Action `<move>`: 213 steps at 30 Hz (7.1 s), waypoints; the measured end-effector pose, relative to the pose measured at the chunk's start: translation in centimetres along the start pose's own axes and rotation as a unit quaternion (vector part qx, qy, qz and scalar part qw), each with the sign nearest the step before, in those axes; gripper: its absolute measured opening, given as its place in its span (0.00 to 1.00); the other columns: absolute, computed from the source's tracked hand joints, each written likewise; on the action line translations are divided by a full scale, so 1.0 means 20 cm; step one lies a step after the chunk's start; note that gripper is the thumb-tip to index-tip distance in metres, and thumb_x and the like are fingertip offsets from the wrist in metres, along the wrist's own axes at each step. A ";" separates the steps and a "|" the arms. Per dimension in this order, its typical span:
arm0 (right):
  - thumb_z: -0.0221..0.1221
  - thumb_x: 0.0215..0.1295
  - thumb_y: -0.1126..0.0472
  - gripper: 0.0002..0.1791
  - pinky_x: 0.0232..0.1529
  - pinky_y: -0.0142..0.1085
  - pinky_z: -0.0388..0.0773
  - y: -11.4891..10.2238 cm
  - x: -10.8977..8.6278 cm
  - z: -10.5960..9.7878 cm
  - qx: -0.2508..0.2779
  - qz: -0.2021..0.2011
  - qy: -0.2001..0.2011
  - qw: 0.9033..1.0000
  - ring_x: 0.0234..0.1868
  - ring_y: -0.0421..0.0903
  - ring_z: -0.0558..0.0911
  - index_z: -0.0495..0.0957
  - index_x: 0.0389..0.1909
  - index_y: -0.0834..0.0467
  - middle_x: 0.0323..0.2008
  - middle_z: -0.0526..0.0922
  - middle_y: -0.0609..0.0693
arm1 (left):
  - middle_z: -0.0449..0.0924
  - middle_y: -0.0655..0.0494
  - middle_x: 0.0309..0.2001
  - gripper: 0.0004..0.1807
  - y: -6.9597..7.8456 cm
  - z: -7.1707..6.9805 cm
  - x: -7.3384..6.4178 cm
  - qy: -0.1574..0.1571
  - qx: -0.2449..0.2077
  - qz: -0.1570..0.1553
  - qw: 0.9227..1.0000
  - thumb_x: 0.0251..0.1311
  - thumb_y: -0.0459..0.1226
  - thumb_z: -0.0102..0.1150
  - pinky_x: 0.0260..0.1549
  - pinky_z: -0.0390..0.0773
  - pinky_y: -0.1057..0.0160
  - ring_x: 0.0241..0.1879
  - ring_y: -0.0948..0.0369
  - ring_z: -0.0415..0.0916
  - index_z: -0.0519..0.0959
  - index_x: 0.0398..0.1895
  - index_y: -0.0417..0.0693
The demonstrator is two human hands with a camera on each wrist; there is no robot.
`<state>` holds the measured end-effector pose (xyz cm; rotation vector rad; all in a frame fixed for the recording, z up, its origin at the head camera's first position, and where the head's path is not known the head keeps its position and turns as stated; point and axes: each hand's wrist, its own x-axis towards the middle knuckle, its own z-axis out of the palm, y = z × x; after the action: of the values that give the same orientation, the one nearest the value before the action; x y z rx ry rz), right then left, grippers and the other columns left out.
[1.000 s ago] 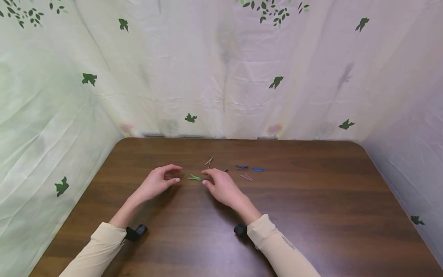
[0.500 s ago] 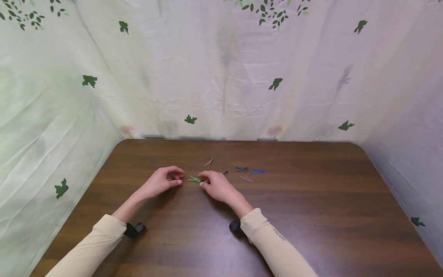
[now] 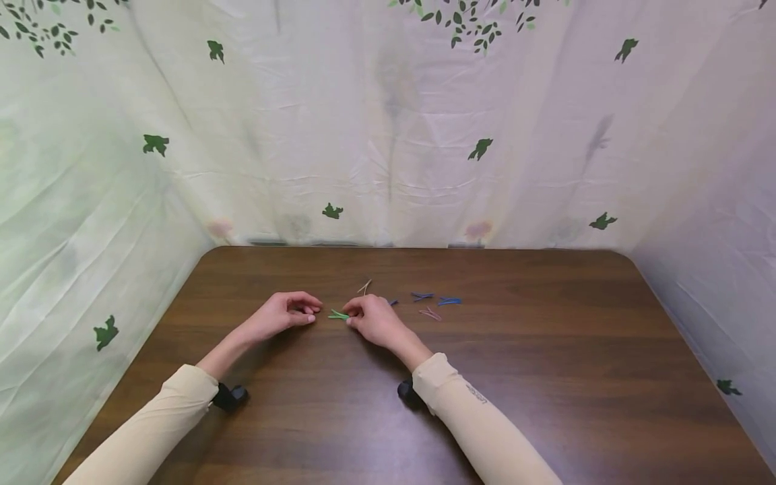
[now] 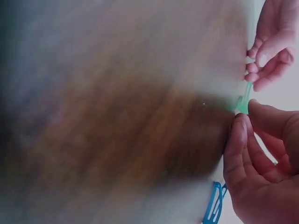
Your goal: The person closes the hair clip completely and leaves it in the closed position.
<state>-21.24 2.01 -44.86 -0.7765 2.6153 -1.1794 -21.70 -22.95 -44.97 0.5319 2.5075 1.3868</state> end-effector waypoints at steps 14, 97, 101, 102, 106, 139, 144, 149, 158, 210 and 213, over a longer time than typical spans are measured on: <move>0.70 0.58 0.57 0.09 0.39 0.34 0.73 0.00 0.07 0.00 -0.019 0.042 -0.001 0.999 0.34 0.38 0.77 0.88 0.41 0.50 0.32 0.85 0.36 | 0.82 0.42 0.40 0.14 -0.04 -0.04 0.02 -0.024 -0.022 -0.006 0.999 0.61 0.29 0.64 0.36 0.74 0.68 0.40 0.54 0.76 0.81 0.49 0.33; 0.66 0.63 0.64 0.08 0.38 0.34 0.78 -0.14 -0.38 -0.18 0.040 -0.053 0.187 0.980 0.36 0.33 0.79 0.86 0.38 0.47 0.34 0.80 0.33 | 0.82 0.46 0.48 0.17 0.35 0.15 -0.15 0.052 -0.001 0.054 0.997 0.57 0.34 0.70 0.45 0.80 0.58 0.41 0.59 0.81 0.82 0.51 0.43; 0.66 0.63 0.64 0.08 0.39 0.34 0.78 -0.15 -0.43 -0.20 0.045 -0.052 0.193 0.979 0.35 0.33 0.79 0.86 0.38 0.46 0.34 0.80 0.33 | 0.83 0.55 0.46 0.16 0.40 0.18 -0.17 0.066 -0.005 0.076 0.995 0.56 0.33 0.71 0.45 0.80 0.56 0.41 0.60 0.81 0.83 0.48 0.49; 0.66 0.63 0.65 0.09 0.39 0.34 0.79 -0.16 -0.44 -0.21 0.048 -0.053 0.195 0.978 0.35 0.33 0.79 0.86 0.38 0.46 0.34 0.80 0.34 | 0.82 0.57 0.46 0.16 0.41 0.19 -0.17 0.069 -0.004 0.082 0.994 0.55 0.33 0.71 0.46 0.79 0.55 0.41 0.60 0.81 0.83 0.48 0.50; 0.65 0.63 0.66 0.10 0.40 0.34 0.79 -0.18 -0.49 -0.23 0.058 -0.065 0.206 0.975 0.36 0.34 0.78 0.86 0.38 0.46 0.36 0.80 0.35 | 0.82 0.63 0.45 0.17 0.45 0.22 -0.19 0.068 -0.007 0.101 0.992 0.55 0.33 0.72 0.48 0.78 0.56 0.43 0.55 0.81 0.83 0.48 0.53; 0.61 0.62 0.75 0.11 0.43 0.31 0.75 -0.33 -0.79 -0.29 0.129 -0.087 0.275 0.949 0.41 0.45 0.78 0.85 0.40 0.57 0.38 0.82 0.48 | 0.83 0.54 0.43 0.16 0.75 0.47 -0.30 0.103 -0.035 0.186 0.976 0.52 0.26 0.71 0.48 0.78 0.54 0.44 0.59 0.79 0.83 0.46 0.42; 0.61 0.61 0.76 0.12 0.38 0.32 0.75 -0.38 -0.80 -0.30 0.120 -0.093 0.278 0.948 0.36 0.45 0.77 0.85 0.38 0.58 0.36 0.82 0.49 | 0.82 0.60 0.45 0.18 0.68 0.51 -0.27 0.102 -0.029 0.198 0.974 0.52 0.32 0.73 0.48 0.78 0.57 0.45 0.63 0.78 0.84 0.48 0.48; 0.63 0.60 0.76 0.14 0.40 0.33 0.75 -0.36 -0.79 -0.29 0.102 -0.095 0.285 0.948 0.39 0.42 0.78 0.85 0.39 0.55 0.36 0.82 0.45 | 0.82 0.66 0.45 0.16 0.67 0.52 -0.27 0.111 -0.016 0.210 0.971 0.54 0.37 0.73 0.47 0.78 0.60 0.47 0.64 0.78 0.84 0.48 0.54; 0.64 0.59 0.76 0.16 0.42 0.33 0.76 -0.27 -0.78 -0.24 0.089 -0.107 0.273 0.952 0.40 0.41 0.79 0.85 0.41 0.53 0.38 0.82 0.42 | 0.82 0.67 0.40 0.11 0.68 0.53 -0.27 0.158 0.024 0.254 0.954 0.54 0.36 0.72 0.45 0.77 0.63 0.44 0.63 0.77 0.86 0.41 0.53; 0.70 0.50 0.75 0.13 0.32 0.28 0.77 -0.22 -0.77 -0.19 0.136 -0.160 0.301 0.930 0.31 0.42 0.80 0.88 0.36 0.59 0.31 0.83 0.46 | 0.82 0.64 0.32 0.02 0.67 0.54 -0.29 0.041 -0.098 0.100 0.989 0.62 0.38 0.66 0.37 0.77 0.62 0.35 0.62 0.78 0.85 0.35 0.50; 0.69 0.48 0.79 0.13 0.32 0.28 0.77 -0.28 -0.78 -0.21 0.147 -0.164 0.300 0.928 0.31 0.44 0.80 0.87 0.35 0.62 0.31 0.83 0.49 | 0.83 0.60 0.33 0.03 0.66 0.53 -0.28 0.025 -0.142 0.084 0.986 0.62 0.37 0.66 0.37 0.77 0.63 0.36 0.61 0.78 0.85 0.36 0.47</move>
<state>-7.38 9.89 -38.82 -0.9292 2.6947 -2.1443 -10.11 -10.74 -39.18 0.6681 2.2894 1.8032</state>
